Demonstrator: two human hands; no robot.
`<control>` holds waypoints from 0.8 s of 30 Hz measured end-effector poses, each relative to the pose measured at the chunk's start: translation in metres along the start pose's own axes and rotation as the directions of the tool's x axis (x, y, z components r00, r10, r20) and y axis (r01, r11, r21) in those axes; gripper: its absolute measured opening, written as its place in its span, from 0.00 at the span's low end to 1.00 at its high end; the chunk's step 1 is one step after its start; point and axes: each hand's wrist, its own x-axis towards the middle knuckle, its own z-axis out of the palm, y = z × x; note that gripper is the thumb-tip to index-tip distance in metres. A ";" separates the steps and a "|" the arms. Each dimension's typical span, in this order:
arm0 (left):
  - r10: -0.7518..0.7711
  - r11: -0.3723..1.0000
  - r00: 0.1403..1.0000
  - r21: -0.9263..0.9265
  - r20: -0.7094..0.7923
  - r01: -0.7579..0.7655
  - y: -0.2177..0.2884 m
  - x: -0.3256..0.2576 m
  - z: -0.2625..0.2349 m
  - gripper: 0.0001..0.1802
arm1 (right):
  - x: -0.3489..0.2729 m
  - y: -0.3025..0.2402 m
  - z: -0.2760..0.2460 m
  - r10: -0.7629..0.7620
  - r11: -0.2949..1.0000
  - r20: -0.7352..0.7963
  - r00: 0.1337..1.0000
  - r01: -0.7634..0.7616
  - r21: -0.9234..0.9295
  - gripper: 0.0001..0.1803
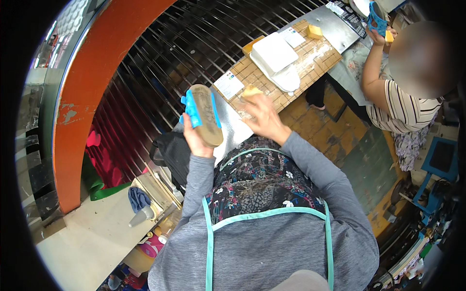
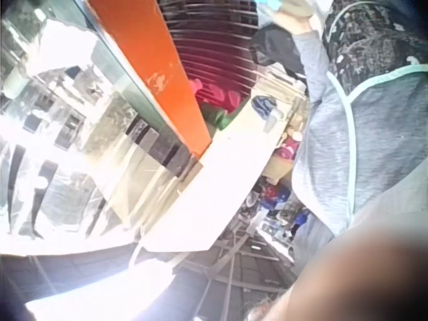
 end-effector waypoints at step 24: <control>-0.020 0.810 0.907 -0.525 0.420 0.261 0.019 -0.010 -0.006 0.29 | -0.085 0.109 -0.053 0.939 0.344 -0.273 0.209 -0.528 0.777 0.18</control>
